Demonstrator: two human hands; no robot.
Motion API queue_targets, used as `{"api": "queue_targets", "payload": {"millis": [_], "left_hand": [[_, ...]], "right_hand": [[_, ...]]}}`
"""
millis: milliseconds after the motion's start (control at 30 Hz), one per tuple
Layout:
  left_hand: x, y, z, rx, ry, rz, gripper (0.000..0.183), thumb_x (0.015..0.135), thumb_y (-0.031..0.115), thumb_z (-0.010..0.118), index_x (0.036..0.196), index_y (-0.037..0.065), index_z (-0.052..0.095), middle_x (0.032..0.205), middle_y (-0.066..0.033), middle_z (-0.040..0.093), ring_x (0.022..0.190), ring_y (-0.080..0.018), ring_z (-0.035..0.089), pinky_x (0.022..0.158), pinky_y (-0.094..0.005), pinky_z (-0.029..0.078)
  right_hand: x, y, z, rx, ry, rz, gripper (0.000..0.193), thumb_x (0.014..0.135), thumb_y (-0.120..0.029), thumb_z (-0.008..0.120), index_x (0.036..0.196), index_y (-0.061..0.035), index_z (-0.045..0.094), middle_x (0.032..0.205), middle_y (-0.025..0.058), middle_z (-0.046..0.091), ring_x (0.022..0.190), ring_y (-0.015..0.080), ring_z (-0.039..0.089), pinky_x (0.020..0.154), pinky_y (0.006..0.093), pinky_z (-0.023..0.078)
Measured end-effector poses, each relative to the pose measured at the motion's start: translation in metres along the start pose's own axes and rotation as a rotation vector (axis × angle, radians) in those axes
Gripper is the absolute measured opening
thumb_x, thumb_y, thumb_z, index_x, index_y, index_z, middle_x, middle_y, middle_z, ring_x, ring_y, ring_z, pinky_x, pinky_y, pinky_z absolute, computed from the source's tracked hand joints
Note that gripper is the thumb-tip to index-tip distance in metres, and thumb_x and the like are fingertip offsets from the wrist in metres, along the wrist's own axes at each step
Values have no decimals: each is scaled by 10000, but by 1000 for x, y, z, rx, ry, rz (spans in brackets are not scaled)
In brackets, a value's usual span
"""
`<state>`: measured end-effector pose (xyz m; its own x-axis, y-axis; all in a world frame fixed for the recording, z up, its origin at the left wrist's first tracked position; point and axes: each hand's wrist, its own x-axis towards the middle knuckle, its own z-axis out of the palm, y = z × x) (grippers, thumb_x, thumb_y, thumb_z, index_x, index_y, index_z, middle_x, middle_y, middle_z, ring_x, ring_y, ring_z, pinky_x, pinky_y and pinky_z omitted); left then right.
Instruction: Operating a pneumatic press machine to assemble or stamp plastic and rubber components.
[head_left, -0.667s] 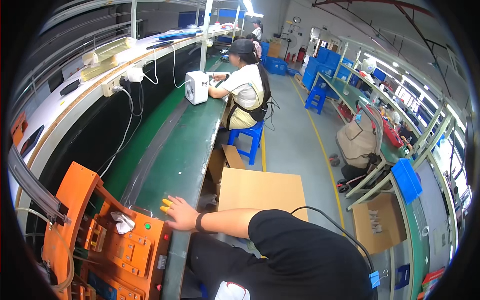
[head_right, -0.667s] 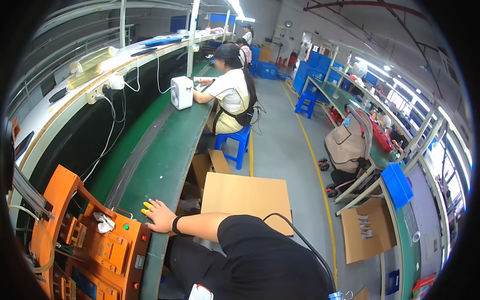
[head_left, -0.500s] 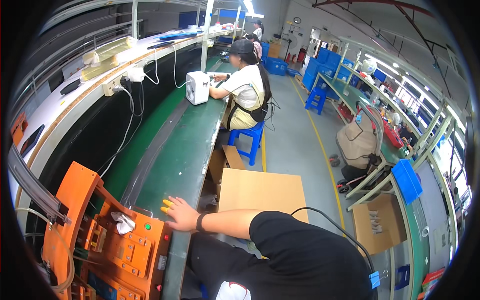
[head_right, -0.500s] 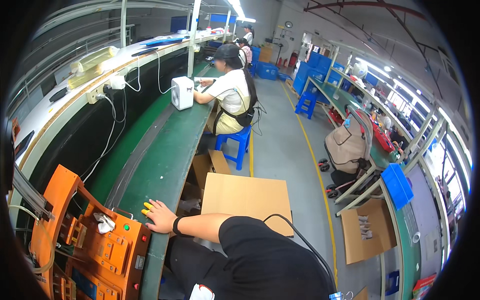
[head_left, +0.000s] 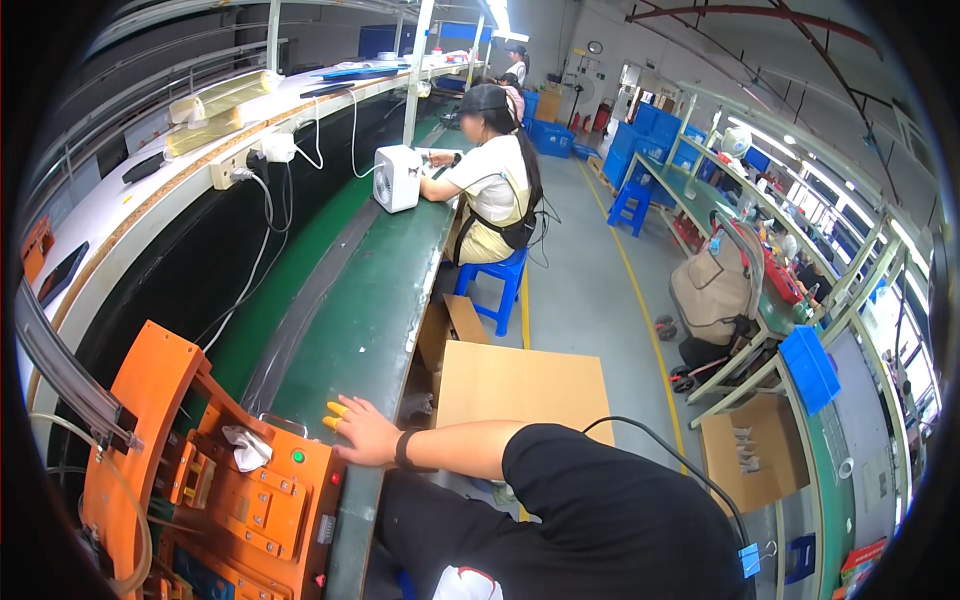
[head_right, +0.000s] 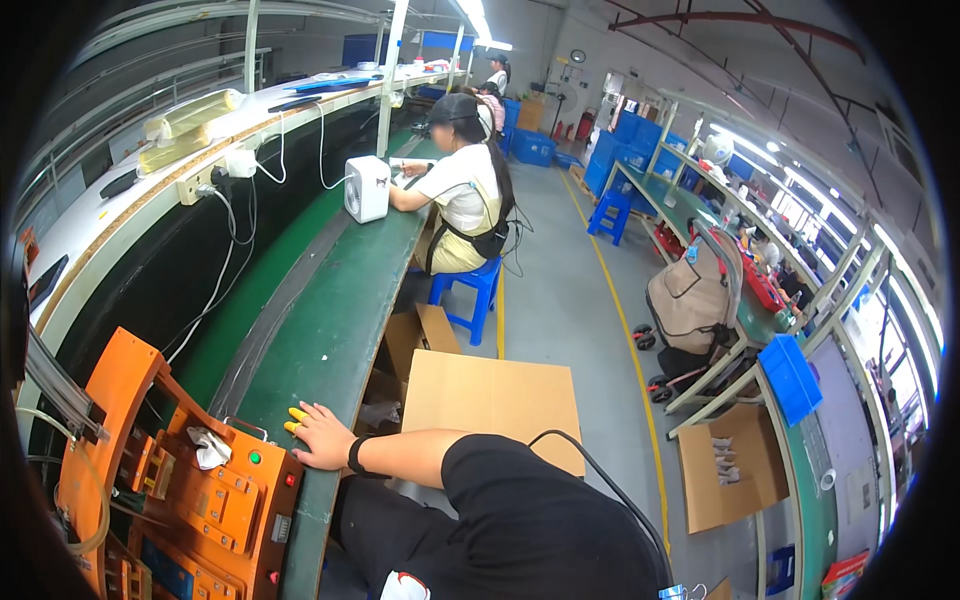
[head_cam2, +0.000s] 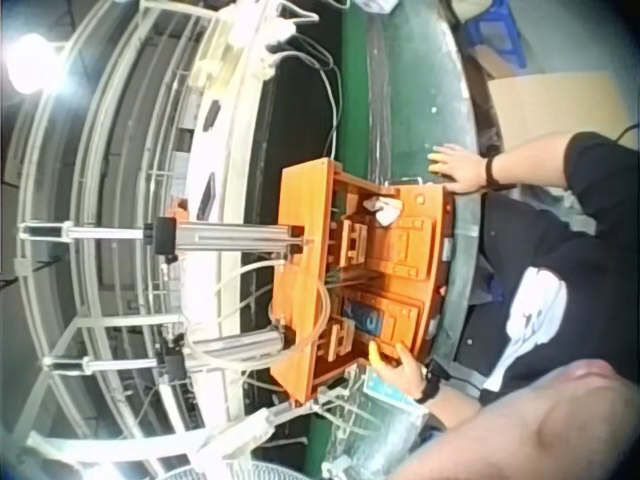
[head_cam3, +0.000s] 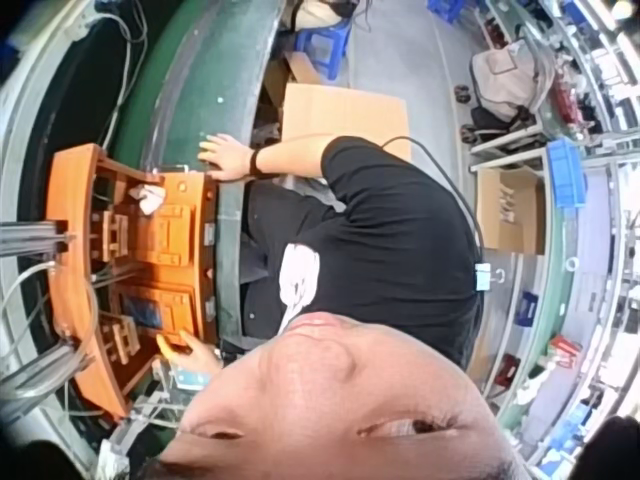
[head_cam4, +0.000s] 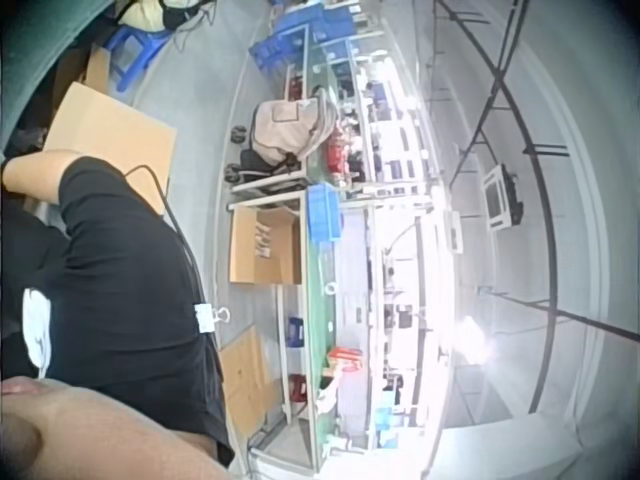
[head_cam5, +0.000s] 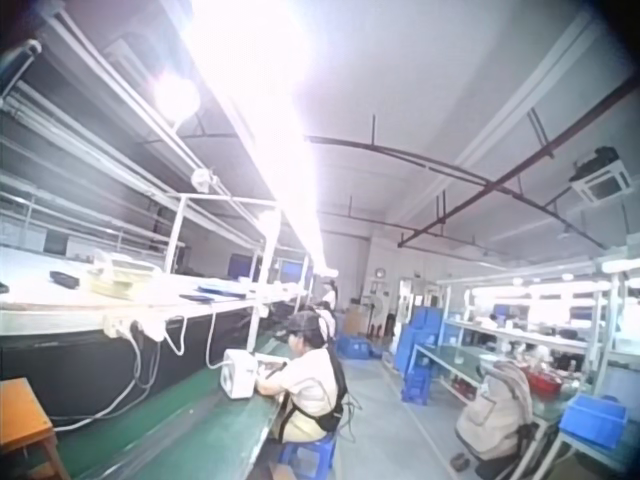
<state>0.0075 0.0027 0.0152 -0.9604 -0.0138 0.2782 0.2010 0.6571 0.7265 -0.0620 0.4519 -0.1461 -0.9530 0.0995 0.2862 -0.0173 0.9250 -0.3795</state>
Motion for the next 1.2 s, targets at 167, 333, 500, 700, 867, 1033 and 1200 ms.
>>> {"api": "queue_targets", "payload": {"millis": [167, 333, 500, 700, 867, 1033, 1200], "left_hand": [[2, 4, -1, 34, -33, -17, 550, 980, 180, 710, 1462, -8, 524, 1422, -226, 574, 1266, -360, 563, 1128, -422, 411], [2, -2, 0, 50, -13, 45, 555, 979, 163, 701, 1471, -12, 514, 1435, -225, 566, 1300, -354, 539, 1154, -424, 381], [3, -5, 3, -41, -16, 16, 551, 978, 155, 698, 1468, -19, 517, 1465, -223, 543, 1335, -352, 513, 1173, -428, 363], [2, -9, 3, -55, -8, 4, 540, 986, 170, 698, 1461, -19, 527, 1450, -226, 558, 1314, -345, 529, 1164, -428, 372], [0, -7, 4, -143, -1, -22, 526, 995, 186, 697, 1452, -18, 538, 1417, -224, 583, 1279, -332, 549, 1143, -425, 391], [-1, -11, 4, -160, 1, -13, 526, 994, 168, 693, 1458, -17, 530, 1431, -227, 568, 1259, -334, 561, 1129, -420, 409], [0, -5, 4, -122, -3, -37, 520, 992, 142, 690, 1459, -19, 526, 1437, -227, 562, 1263, -332, 558, 1135, -418, 407]], "right_hand": [[1, -1, -2, 10, 1, 2, 606, 933, -402, 615, 1415, -38, 568, 1525, 232, 474, 1511, 429, 303, 1246, 558, 221], [1, -2, -4, 19, 3, 4, 595, 934, -401, 617, 1406, -41, 573, 1523, 231, 476, 1511, 428, 304, 1247, 556, 219], [1, 0, -1, 14, 15, -2, 593, 932, -400, 621, 1403, -42, 574, 1521, 229, 478, 1509, 428, 308, 1246, 555, 221], [1, 0, -2, 17, 17, -1, 594, 927, -398, 628, 1402, -44, 576, 1518, 227, 481, 1506, 429, 312, 1242, 556, 226], [1, 0, -2, 29, 22, -2, 594, 921, -396, 636, 1395, -43, 583, 1517, 226, 483, 1505, 428, 314, 1241, 558, 229], [1, 0, -1, 30, 31, -4, 592, 921, -395, 634, 1391, -39, 585, 1510, 229, 488, 1504, 430, 315, 1241, 557, 229], [1, 2, 1, 31, 29, -7, 586, 921, -391, 633, 1387, -39, 587, 1506, 230, 490, 1502, 431, 318, 1242, 557, 229]]}}
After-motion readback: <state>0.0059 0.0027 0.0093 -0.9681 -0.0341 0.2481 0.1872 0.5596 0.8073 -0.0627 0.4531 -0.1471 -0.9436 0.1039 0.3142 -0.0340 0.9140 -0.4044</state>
